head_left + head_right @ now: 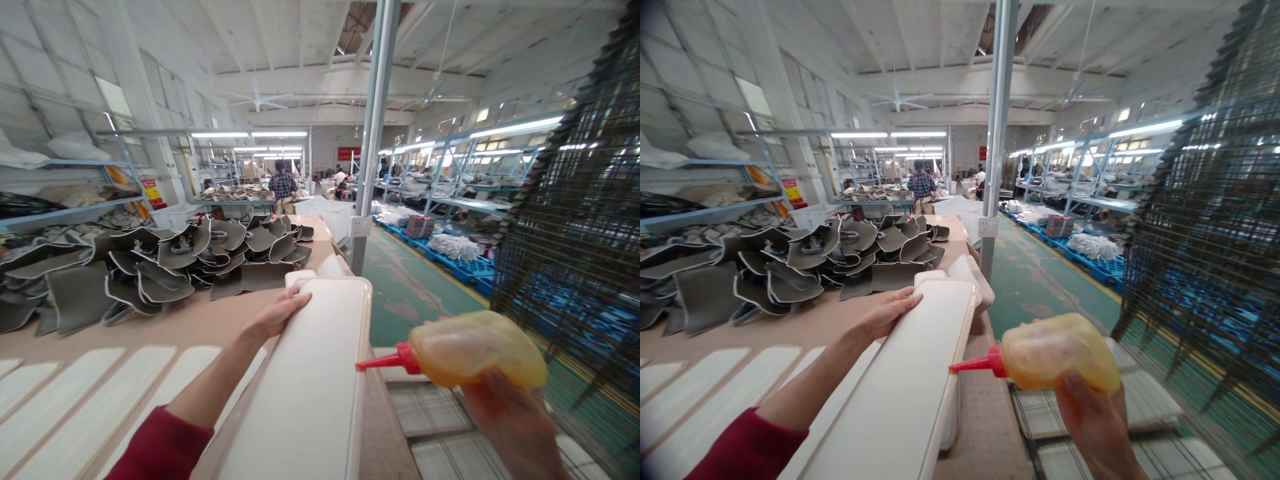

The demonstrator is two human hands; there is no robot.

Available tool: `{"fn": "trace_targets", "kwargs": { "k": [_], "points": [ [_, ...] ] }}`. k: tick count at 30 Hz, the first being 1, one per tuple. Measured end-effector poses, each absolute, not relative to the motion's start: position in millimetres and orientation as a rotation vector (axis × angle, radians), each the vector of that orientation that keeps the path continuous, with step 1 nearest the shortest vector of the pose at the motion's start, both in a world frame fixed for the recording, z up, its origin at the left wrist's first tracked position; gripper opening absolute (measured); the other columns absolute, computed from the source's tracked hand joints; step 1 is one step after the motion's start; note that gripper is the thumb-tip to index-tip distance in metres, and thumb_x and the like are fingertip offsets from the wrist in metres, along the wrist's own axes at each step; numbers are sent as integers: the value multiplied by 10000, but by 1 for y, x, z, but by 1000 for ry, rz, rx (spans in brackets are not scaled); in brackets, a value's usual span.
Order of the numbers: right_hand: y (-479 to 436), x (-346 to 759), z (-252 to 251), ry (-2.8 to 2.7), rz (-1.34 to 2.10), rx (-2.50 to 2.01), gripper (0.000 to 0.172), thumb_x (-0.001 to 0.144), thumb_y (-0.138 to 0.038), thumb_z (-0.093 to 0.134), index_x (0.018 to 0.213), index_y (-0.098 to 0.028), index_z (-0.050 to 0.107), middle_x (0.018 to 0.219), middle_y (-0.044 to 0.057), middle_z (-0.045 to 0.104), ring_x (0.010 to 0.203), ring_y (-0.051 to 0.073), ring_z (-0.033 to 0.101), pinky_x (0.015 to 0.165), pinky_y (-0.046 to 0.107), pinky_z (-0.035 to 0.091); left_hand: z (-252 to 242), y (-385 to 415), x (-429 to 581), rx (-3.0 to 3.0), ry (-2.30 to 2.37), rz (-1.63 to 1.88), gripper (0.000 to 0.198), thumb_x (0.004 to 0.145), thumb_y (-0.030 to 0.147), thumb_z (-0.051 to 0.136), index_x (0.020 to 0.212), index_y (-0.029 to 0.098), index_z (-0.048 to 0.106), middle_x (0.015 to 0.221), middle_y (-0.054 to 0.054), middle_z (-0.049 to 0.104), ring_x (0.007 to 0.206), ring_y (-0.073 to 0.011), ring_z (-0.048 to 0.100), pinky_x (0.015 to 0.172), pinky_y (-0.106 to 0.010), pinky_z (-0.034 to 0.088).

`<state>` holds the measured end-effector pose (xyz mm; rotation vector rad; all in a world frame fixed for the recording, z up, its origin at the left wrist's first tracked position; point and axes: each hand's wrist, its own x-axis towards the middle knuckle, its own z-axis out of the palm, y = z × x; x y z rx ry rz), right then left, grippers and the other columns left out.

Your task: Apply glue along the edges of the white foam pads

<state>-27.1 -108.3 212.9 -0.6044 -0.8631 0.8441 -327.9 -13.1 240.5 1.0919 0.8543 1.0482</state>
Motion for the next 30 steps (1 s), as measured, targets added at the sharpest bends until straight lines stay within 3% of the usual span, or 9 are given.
{"fn": "trace_targets", "kwargs": {
  "k": [3, 7, 12, 16, 19, 22, 25, 30],
  "points": [
    [-111, -30, 219, -758, 907, -626, 647, 463, -263, 844, 1087, -274, 672, 930, 87, 704, 757, 276, 689, 547, 286, 590, 242, -11, -328, 1078, 871, 1056, 408, 655, 320, 828, 921, 168, 560, 753, -15, 686, 590, -122, 629, 558, -227, 529],
    [-111, -27, 218, -717, 962, -670, 685, 436, -264, 859, 1096, -267, 674, 956, 106, 703, 839, 283, 685, 559, 235, 572, 242, -7, -330, 1053, 888, 1061, 355, 667, 300, 820, 871, 169, 561, 723, -7, 676, 579, -117, 620, 558, -224, 529],
    [-103, -10, 196, -848, 1048, -647, 609, 580, -301, 819, 1161, -243, 646, 1082, 134, 669, 956, 325, 656, 696, 354, 599, 243, 1, -333, 1053, 883, 1068, 333, 667, 293, 824, 832, 158, 568, 705, -8, 671, 587, -114, 621, 572, -215, 526],
    [-103, -5, 192, -875, 1089, -619, 489, 592, -274, 827, 1061, -262, 690, 1014, 108, 689, 858, 267, 680, 616, 260, 585, 242, 7, -335, 1059, 896, 1061, 309, 690, 279, 806, 869, 151, 589, 715, -14, 674, 583, -121, 624, 560, -223, 524],
    [-108, -17, 205, -808, 992, -628, 446, 498, -298, 880, 914, -254, 727, 895, 102, 703, 723, 254, 687, 538, 222, 564, 241, 13, -336, 1056, 888, 1060, 291, 701, 272, 797, 870, 145, 596, 693, -12, 666, 575, -126, 630, 549, -220, 516],
    [-114, -30, 219, -768, 949, -642, 510, 390, -351, 905, 855, -234, 731, 815, 125, 697, 639, 313, 675, 489, 326, 580, 241, 17, -336, 1064, 883, 1050, 282, 708, 273, 793, 868, 137, 604, 680, -18, 664, 561, -126, 628, 534, -218, 511],
    [-116, -35, 224, -803, 960, -675, 557, 380, -393, 889, 887, -230, 726, 833, 137, 696, 653, 363, 672, 567, 456, 598, 242, 21, -337, 1058, 891, 1050, 283, 702, 270, 800, 851, 130, 604, 652, -15, 653, 535, -122, 617, 513, -215, 503],
    [-113, -29, 211, -801, 982, -684, 586, 414, -395, 883, 948, -220, 716, 892, 150, 692, 737, 380, 677, 630, 466, 600, 247, 23, -337, 1046, 909, 1059, 241, 720, 257, 784, 805, 134, 595, 642, -18, 655, 527, -120, 611, 530, -223, 515]
  ]
}}
